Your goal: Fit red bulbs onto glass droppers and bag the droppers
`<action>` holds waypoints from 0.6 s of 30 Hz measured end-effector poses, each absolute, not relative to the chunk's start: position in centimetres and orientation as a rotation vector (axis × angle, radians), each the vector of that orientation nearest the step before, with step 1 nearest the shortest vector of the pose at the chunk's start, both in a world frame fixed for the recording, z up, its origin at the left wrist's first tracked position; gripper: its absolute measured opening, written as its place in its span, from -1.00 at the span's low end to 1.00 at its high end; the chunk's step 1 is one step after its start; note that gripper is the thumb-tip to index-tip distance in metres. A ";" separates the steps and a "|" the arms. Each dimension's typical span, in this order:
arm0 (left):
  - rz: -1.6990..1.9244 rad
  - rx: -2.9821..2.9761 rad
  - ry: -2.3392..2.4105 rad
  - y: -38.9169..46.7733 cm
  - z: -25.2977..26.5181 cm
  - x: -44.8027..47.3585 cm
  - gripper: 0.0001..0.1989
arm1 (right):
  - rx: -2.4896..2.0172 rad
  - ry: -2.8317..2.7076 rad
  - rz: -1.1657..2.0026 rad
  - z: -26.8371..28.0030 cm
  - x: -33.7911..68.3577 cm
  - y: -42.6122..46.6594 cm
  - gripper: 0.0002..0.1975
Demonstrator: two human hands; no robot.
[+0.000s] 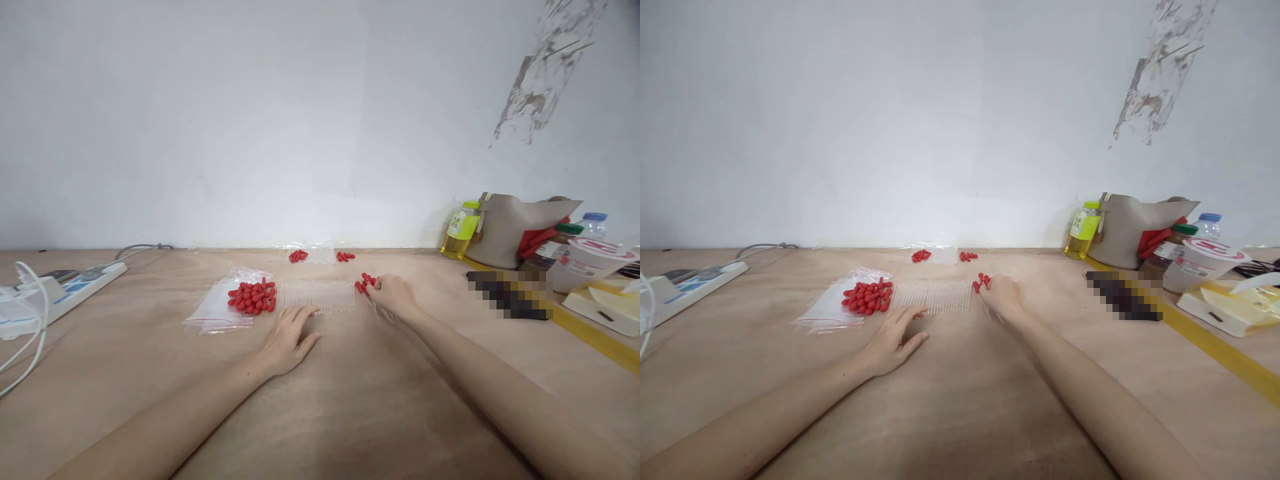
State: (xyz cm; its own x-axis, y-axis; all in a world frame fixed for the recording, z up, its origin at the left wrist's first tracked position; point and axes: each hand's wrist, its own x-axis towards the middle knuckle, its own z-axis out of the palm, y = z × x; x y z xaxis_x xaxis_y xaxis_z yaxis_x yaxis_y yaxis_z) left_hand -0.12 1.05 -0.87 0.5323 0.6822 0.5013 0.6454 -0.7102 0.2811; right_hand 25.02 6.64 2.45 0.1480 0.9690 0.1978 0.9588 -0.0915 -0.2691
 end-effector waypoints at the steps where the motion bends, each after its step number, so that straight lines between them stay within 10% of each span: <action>1: 0.916 2.690 1.171 1.0 -0.8 -0.1 -0.63 | -2.114 -1.851 -0.002 2.0 24.8 6.9 -0.66; 18: 0.887 2.667 1.182 0.9 -0.5 0.0 -0.70 | -2.108 -1.971 -0.215 0.7 24.6 6.5 -0.57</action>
State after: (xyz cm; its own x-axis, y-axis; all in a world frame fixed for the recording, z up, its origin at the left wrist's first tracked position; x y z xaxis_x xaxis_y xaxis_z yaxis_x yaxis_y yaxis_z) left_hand 0.00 0.89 -0.55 0.5312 0.7036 0.4720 0.6500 -0.6957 0.3056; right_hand 24.57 6.51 0.67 0.0756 0.9589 0.2735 0.9953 -0.0559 -0.0792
